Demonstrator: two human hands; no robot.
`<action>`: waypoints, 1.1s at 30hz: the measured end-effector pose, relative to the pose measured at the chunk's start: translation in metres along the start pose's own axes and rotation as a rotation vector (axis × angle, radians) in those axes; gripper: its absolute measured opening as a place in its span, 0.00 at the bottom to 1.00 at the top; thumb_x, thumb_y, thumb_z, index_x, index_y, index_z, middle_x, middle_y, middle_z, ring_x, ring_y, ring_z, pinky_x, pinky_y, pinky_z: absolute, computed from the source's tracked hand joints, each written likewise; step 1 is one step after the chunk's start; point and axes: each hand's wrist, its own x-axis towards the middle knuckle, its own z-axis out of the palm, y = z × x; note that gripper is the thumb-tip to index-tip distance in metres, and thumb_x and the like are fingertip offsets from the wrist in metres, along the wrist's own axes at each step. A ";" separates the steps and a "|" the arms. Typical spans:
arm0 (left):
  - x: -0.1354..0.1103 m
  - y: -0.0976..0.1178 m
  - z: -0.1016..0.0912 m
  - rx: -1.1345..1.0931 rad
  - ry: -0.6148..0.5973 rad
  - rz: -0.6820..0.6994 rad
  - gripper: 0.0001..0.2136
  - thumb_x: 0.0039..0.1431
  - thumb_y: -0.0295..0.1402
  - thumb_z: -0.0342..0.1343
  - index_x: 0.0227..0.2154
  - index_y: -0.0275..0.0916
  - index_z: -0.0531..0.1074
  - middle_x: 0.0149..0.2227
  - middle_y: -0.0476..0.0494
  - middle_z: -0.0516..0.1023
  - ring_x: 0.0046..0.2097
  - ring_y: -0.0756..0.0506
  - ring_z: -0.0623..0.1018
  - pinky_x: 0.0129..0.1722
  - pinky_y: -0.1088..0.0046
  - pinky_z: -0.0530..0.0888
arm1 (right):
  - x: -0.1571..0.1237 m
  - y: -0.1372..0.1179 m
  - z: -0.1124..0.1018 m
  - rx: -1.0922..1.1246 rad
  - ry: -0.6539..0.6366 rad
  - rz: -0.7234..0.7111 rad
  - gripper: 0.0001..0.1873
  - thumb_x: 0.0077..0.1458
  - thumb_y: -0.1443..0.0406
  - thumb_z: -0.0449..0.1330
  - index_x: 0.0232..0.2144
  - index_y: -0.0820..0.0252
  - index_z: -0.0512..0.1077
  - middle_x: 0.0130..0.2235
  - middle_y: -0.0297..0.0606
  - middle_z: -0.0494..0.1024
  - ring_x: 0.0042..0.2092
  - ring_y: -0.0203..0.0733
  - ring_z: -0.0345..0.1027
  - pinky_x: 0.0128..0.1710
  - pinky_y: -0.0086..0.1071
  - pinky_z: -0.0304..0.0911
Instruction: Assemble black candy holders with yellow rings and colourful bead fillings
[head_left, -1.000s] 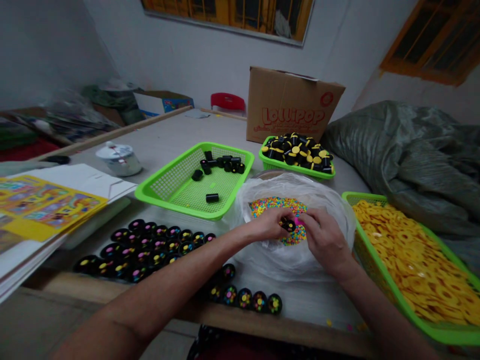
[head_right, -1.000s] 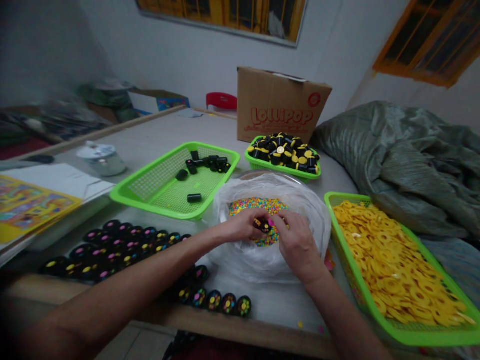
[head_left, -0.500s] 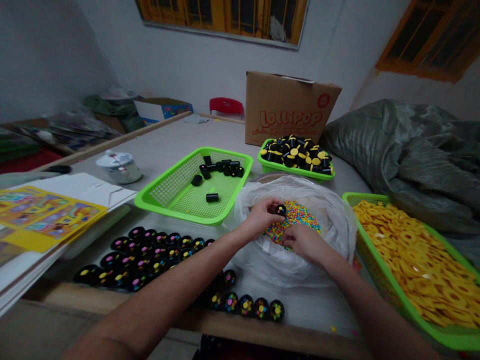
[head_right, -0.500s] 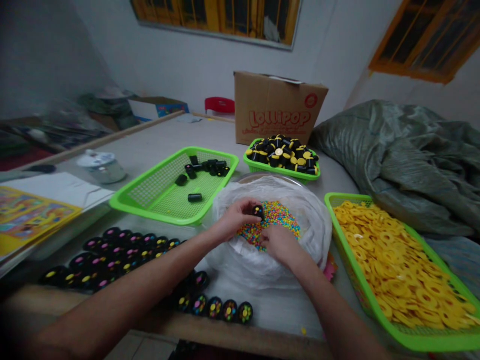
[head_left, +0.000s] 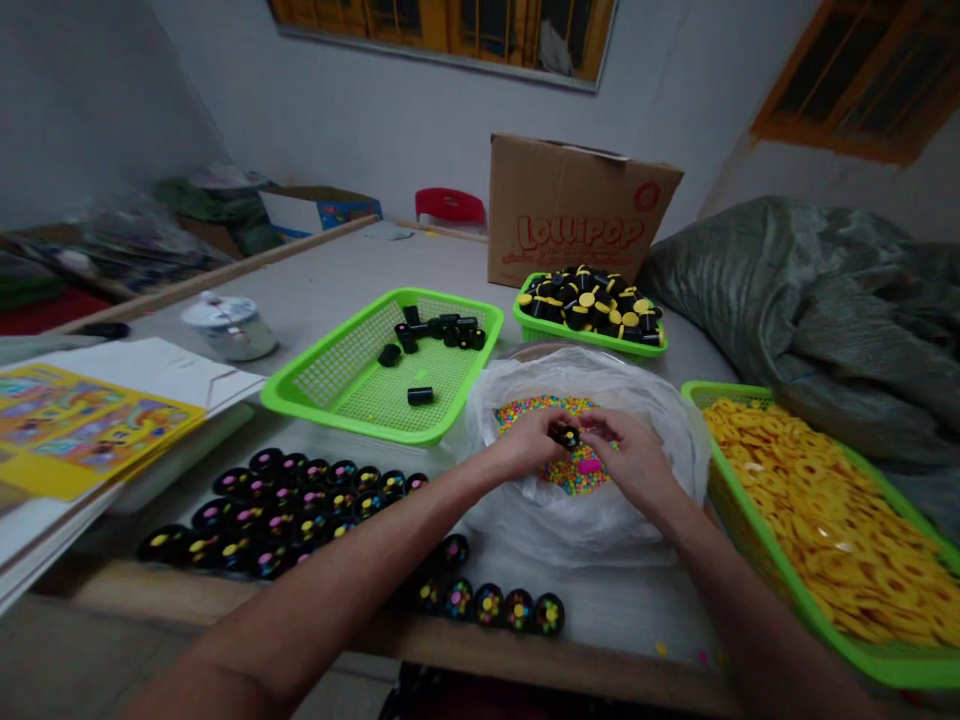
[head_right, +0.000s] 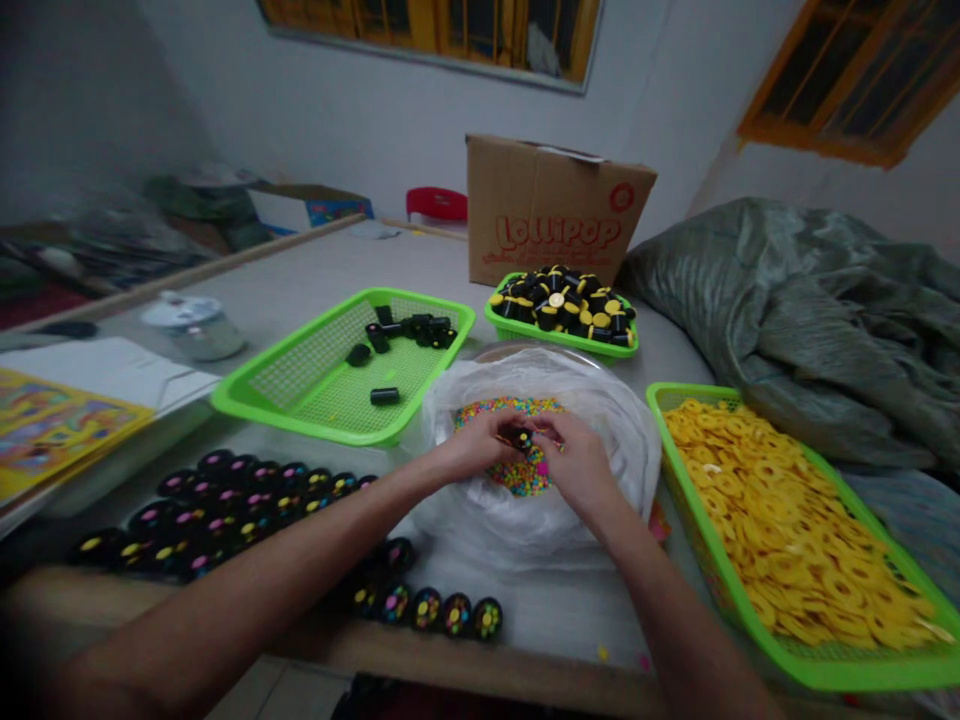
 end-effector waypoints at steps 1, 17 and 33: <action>0.000 0.001 0.001 -0.044 0.012 -0.004 0.16 0.38 0.20 0.59 0.34 0.36 0.72 0.30 0.50 0.75 0.34 0.49 0.74 0.37 0.73 0.70 | -0.003 0.003 -0.002 -0.020 0.010 0.008 0.12 0.52 0.63 0.55 0.38 0.58 0.74 0.39 0.40 0.78 0.40 0.42 0.71 0.43 0.38 0.66; -0.160 0.028 -0.028 0.621 -0.113 0.043 0.14 0.51 0.28 0.58 0.43 0.38 0.70 0.42 0.43 0.77 0.43 0.44 0.75 0.46 0.64 0.70 | -0.020 0.035 -0.012 -0.462 -0.274 0.100 0.11 0.55 0.61 0.54 0.36 0.55 0.76 0.40 0.36 0.79 0.41 0.45 0.71 0.40 0.35 0.62; -0.100 0.030 -0.122 0.914 0.291 -0.108 0.14 0.60 0.32 0.46 0.44 0.34 0.72 0.41 0.42 0.78 0.40 0.47 0.75 0.42 0.73 0.70 | -0.016 0.037 -0.008 -0.503 -0.416 0.078 0.16 0.57 0.63 0.52 0.44 0.60 0.74 0.47 0.43 0.76 0.49 0.47 0.69 0.49 0.38 0.61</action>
